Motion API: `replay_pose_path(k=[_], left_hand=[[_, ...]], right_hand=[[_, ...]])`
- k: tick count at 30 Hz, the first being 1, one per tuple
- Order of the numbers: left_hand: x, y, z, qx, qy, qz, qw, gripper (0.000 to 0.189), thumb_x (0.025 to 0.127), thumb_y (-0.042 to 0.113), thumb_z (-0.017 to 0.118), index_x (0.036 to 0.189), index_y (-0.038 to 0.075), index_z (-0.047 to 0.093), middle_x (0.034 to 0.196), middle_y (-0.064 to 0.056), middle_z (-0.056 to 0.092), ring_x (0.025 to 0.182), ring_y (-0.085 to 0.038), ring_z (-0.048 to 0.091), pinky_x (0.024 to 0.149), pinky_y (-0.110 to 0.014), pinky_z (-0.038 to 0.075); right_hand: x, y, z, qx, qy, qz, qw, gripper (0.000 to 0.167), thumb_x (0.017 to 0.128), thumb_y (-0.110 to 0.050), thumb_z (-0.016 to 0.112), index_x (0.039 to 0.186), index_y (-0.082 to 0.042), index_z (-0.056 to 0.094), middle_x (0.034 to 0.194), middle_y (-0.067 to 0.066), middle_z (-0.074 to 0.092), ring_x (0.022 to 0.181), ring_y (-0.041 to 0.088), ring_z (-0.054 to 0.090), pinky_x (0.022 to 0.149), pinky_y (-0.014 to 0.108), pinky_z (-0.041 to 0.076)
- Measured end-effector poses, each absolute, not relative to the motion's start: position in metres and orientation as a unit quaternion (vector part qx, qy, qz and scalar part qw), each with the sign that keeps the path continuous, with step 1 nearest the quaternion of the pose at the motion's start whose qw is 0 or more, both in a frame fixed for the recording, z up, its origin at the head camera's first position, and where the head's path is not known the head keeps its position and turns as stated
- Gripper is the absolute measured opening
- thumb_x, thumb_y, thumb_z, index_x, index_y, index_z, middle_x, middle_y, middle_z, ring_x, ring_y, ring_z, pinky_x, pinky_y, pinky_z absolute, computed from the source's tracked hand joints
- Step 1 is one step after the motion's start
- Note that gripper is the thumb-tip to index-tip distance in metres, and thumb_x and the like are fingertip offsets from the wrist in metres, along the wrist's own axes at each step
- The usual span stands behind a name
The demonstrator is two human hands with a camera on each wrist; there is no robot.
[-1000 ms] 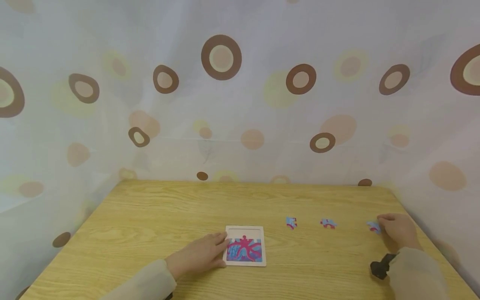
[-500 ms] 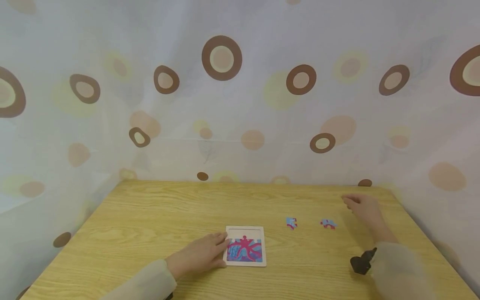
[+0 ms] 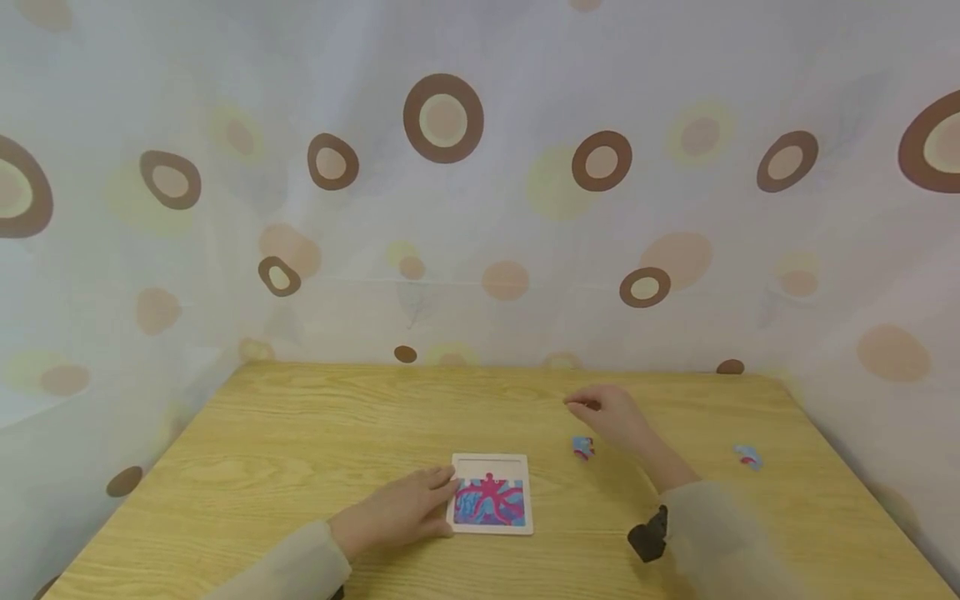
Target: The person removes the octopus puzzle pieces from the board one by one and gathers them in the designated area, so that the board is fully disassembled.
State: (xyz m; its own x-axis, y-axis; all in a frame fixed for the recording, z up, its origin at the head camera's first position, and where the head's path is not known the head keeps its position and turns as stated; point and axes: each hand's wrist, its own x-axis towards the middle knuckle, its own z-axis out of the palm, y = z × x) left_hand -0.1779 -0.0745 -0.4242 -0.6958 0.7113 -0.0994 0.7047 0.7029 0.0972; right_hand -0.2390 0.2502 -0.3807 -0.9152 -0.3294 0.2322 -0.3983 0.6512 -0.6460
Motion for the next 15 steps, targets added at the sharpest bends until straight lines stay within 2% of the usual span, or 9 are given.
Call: replay_pose_path(k=[8,15], left_hand=[[-0.178,-0.074,-0.425,0.374,0.925,0.020,0.070,0.067,0.090,0.048,0.051,0.138,0.002,0.042,0.141,-0.011,0.038,0.129,-0.021,0.034,0.105,-0.030,0.029],[-0.181,-0.075,-0.425,0.360,0.929,0.044,0.070,0.071,0.089,0.050,0.049,0.138,-0.001,0.040,0.141,-0.014,0.038,0.128,-0.024,0.037,0.104,-0.031,0.030]], right_hand=[[-0.229,0.186,-0.400,0.292,-0.883,0.367,-0.018,0.022,0.093,-0.014,0.056,0.105,0.002,0.066,0.096,0.004,0.064,0.082,0.017,0.057,0.067,0.028,0.050],[-0.221,0.152,-0.417,0.312,-0.875,0.365,-0.069,0.017,0.090,-0.012,0.061,0.099,0.000,0.068,0.088,-0.003,0.062,0.071,0.011,0.051,0.061,0.024,0.047]])
